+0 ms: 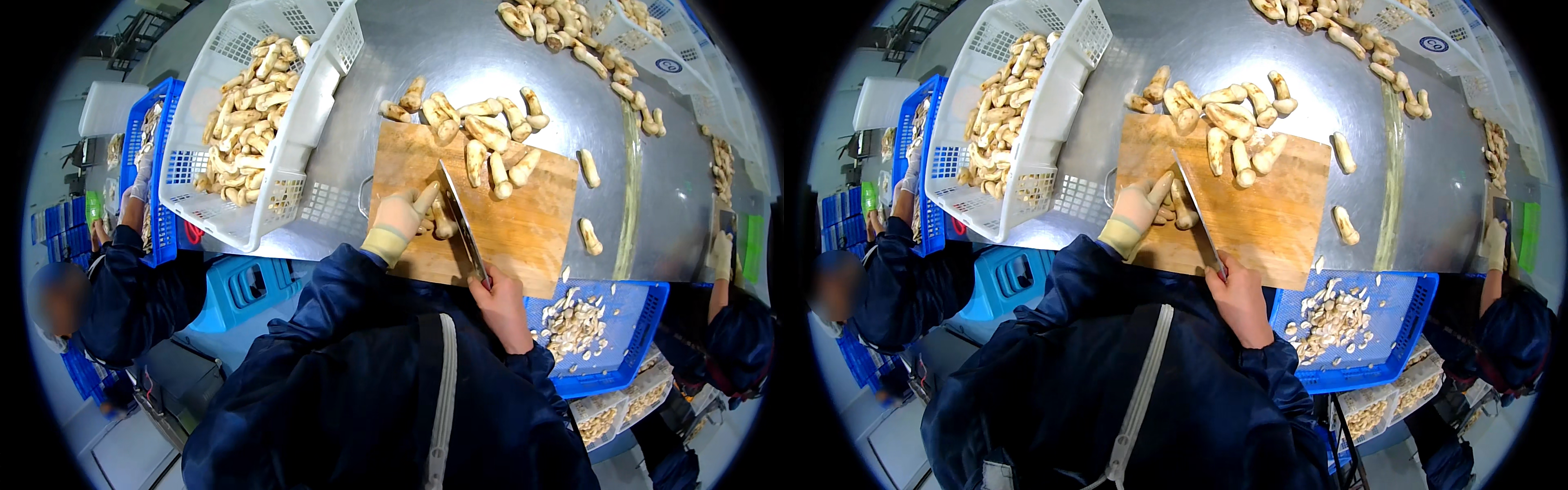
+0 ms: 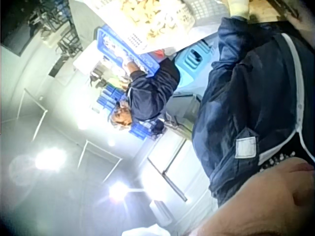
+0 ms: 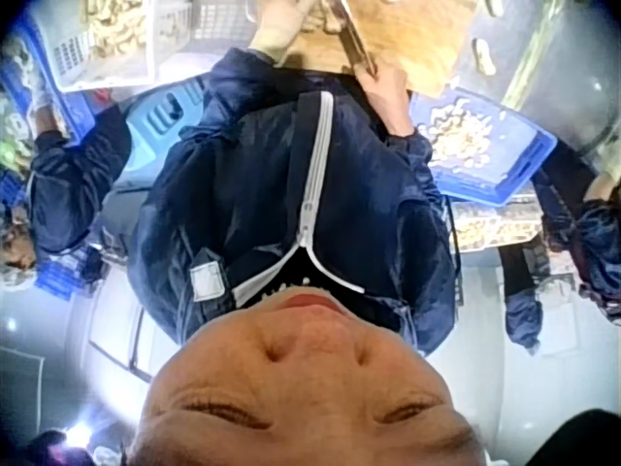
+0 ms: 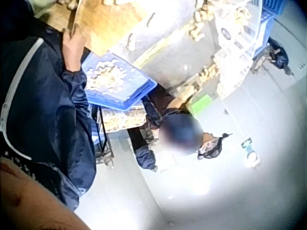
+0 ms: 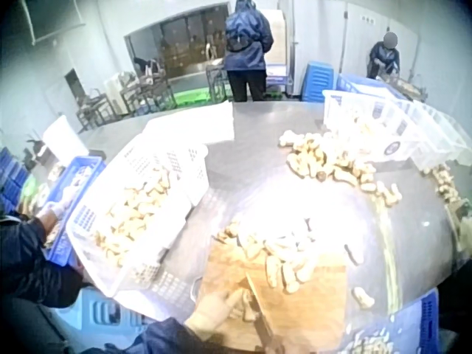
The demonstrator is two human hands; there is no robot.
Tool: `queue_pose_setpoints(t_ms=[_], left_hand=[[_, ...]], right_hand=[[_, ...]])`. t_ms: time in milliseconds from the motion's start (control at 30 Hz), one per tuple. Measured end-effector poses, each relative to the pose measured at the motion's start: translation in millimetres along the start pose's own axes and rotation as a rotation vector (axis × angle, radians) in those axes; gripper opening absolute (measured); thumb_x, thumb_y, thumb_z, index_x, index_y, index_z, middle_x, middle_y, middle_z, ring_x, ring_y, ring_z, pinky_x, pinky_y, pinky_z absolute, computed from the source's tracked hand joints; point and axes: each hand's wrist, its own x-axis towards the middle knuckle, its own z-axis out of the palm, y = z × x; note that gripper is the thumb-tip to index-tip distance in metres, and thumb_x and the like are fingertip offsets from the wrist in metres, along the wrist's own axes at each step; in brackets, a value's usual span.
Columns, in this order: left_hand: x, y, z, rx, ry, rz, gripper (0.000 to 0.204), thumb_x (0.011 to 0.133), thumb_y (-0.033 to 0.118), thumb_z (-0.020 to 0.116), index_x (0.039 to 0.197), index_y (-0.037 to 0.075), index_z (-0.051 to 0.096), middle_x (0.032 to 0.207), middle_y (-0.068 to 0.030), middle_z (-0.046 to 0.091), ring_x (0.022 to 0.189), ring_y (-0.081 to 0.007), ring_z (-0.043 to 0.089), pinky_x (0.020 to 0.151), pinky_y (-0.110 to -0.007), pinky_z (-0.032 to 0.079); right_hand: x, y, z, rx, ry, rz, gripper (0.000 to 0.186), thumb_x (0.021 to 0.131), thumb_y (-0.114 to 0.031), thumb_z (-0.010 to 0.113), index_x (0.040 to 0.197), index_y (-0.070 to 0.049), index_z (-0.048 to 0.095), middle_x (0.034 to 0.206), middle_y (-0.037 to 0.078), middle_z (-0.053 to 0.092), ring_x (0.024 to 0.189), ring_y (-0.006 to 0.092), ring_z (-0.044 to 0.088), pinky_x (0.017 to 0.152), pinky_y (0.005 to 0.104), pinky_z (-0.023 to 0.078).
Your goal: The person uses a large knife to chop mushrooms into slices on a wooden cutting board, moving the sliced pieces into a blue tray and gathering more mushrooms from a pile on the table.
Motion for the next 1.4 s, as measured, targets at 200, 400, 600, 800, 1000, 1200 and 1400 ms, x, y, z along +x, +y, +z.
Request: queue_pose_setpoints(t_ms=[200, 400, 600, 800, 1000, 1200, 1400], left_hand=[[-22, -30, 16, -0.172, -0.096, 0.108, 0.035, 0.082, 0.016, 0.070, 0.103, -0.003, 0.051, 0.085, -0.0065, 0.060, 0.074, -0.0134, 0.061, 0.063, -0.024, 0.050], [-31, -38, 30, -0.230, -0.009, 0.174, 0.051, 0.071, 0.012, 0.078, 0.110, -0.004, 0.048, 0.089, -0.0077, 0.059, 0.073, -0.0114, 0.057, 0.064, -0.025, 0.049], [-35, -28, 38, -0.204, 0.064, 0.139, 0.050, 0.071, 0.008, 0.077, 0.109, -0.004, 0.048, 0.086, -0.0067, 0.058, 0.071, -0.0103, 0.056, 0.063, -0.024, 0.049], [-18, -41, 44, -0.204, 0.038, 0.084, 0.060, 0.069, 0.007, 0.079, 0.115, -0.003, 0.043, 0.087, -0.0079, 0.058, 0.074, -0.0132, 0.059, 0.066, -0.025, 0.051], [-2, -69, 47, -0.238, -0.014, 0.151, 0.064, 0.069, 0.009, 0.079, 0.118, -0.001, 0.040, 0.094, -0.0095, 0.059, 0.081, -0.0159, 0.062, 0.071, -0.028, 0.054], [-27, -31, 46, -0.358, 0.002, 0.174, 0.050, 0.076, 0.007, 0.075, 0.114, 0.002, 0.043, 0.089, -0.0025, 0.058, 0.079, -0.0096, 0.058, 0.069, -0.025, 0.049], [-26, -30, 37, -0.329, -0.028, 0.115, 0.055, 0.075, 0.014, 0.078, 0.112, -0.005, 0.042, 0.088, -0.0103, 0.058, 0.077, -0.0151, 0.062, 0.066, -0.026, 0.053]], right_hand=[[6, 7, -1, 0.008, -0.036, 0.016, 0.034, 0.082, -0.021, 0.059, 0.107, 0.001, 0.062, 0.060, 0.018, 0.054, 0.053, 0.0285, 0.054, 0.054, 0.0365, 0.042], [16, 23, 6, 0.149, -0.136, 0.108, 0.029, 0.082, -0.022, 0.059, 0.101, 0.000, 0.063, 0.056, 0.016, 0.051, 0.050, 0.0254, 0.050, 0.052, 0.0356, 0.040], [3, -4, 0, 0.020, -0.050, -0.063, 0.028, 0.081, -0.016, 0.059, 0.099, 0.005, 0.059, 0.066, 0.023, 0.058, 0.061, 0.0368, 0.058, 0.058, 0.0401, 0.045], [-37, -3, -9, -0.147, 0.037, -0.188, 0.030, 0.081, -0.011, 0.062, 0.106, 0.002, 0.054, 0.068, 0.022, 0.060, 0.064, 0.0382, 0.060, 0.058, 0.0432, 0.048], [-46, -2, -10, -0.259, 0.009, -0.079, 0.028, 0.080, -0.010, 0.063, 0.106, -0.001, 0.056, 0.068, 0.023, 0.059, 0.064, 0.0387, 0.060, 0.056, 0.0434, 0.047], [-47, 0, -21, -0.264, 0.009, -0.151, 0.031, 0.080, -0.012, 0.062, 0.106, 0.001, 0.054, 0.062, 0.019, 0.060, 0.057, 0.0352, 0.061, 0.053, 0.0426, 0.049], [-36, 0, -23, -0.131, -0.031, -0.108, 0.026, 0.079, -0.008, 0.063, 0.104, 0.001, 0.060, 0.064, 0.023, 0.058, 0.059, 0.0372, 0.060, 0.054, 0.0407, 0.047]])
